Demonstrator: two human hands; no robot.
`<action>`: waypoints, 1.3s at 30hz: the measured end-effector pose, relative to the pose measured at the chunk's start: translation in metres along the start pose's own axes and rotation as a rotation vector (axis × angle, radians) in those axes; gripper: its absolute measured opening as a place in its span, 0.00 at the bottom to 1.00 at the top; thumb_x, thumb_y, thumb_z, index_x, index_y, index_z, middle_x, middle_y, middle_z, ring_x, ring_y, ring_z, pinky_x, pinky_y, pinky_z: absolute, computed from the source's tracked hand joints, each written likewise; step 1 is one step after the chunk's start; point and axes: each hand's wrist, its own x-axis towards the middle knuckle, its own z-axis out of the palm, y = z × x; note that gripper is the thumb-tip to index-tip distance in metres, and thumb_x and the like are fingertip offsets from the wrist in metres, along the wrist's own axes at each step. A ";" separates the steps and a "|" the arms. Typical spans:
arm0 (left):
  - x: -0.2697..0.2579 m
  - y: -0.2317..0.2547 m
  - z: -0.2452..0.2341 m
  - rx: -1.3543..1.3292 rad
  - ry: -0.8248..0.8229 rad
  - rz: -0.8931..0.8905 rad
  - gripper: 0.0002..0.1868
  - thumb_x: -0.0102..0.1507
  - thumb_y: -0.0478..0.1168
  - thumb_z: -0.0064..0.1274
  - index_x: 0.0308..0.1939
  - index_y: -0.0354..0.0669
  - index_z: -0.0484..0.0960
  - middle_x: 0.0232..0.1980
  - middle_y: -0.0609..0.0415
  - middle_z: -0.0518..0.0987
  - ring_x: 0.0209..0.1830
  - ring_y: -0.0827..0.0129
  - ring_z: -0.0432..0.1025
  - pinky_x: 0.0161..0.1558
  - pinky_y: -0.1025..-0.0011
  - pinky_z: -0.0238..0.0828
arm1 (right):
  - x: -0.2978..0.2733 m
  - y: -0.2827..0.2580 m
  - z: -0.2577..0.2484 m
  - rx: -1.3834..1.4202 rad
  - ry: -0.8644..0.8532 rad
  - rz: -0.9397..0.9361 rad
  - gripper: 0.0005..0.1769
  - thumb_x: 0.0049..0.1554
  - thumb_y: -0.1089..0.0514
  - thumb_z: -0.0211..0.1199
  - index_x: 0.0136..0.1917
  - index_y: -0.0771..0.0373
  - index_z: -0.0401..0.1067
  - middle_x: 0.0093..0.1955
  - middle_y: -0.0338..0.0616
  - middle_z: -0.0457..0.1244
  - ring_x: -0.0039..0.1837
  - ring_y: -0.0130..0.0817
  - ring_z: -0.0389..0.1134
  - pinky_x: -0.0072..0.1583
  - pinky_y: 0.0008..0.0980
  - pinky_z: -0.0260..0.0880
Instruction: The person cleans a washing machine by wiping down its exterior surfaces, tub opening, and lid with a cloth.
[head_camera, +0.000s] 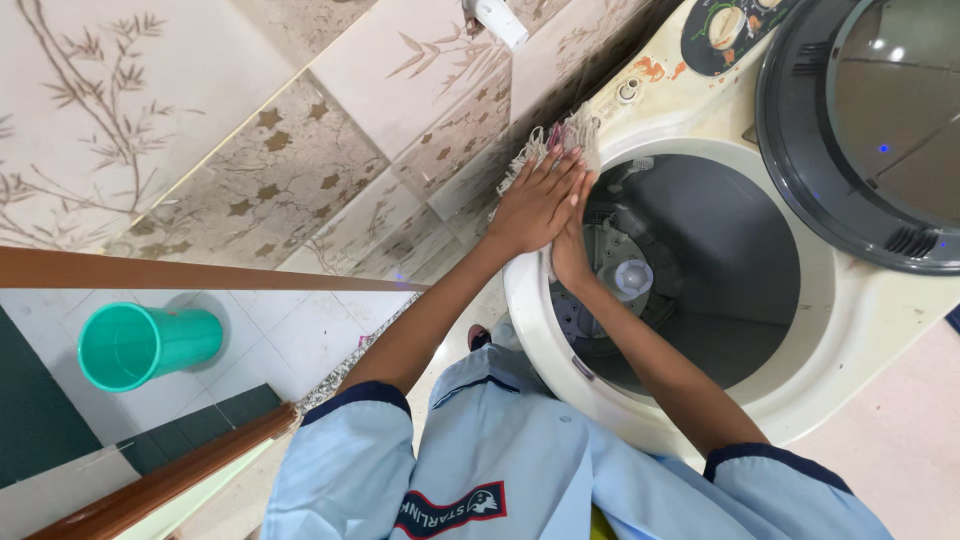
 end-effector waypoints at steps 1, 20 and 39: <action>-0.014 0.002 -0.003 -0.031 0.003 0.005 0.30 0.73 0.52 0.30 0.76 0.45 0.65 0.81 0.50 0.60 0.83 0.55 0.49 0.80 0.52 0.37 | -0.012 -0.004 0.002 -0.003 0.010 0.003 0.36 0.75 0.45 0.27 0.85 0.66 0.23 0.87 0.58 0.14 0.88 0.52 0.15 0.84 0.44 0.23; -0.107 0.273 0.064 -0.469 -0.880 -0.269 0.46 0.69 0.67 0.21 0.46 0.34 0.89 0.48 0.32 0.84 0.53 0.40 0.77 0.58 0.49 0.71 | -0.219 -0.090 -0.248 -0.865 -0.902 0.206 0.26 0.59 0.44 0.48 0.62 0.59 0.72 0.61 0.50 0.68 0.65 0.49 0.66 0.74 0.57 0.50; -0.137 0.299 0.073 -0.227 -0.589 -0.335 0.41 0.73 0.65 0.24 0.54 0.34 0.83 0.55 0.39 0.82 0.61 0.49 0.73 0.67 0.55 0.63 | -0.223 -0.088 -0.261 -0.766 -0.996 0.016 0.31 0.61 0.46 0.49 0.70 0.68 0.63 0.68 0.59 0.62 0.66 0.56 0.65 0.70 0.61 0.50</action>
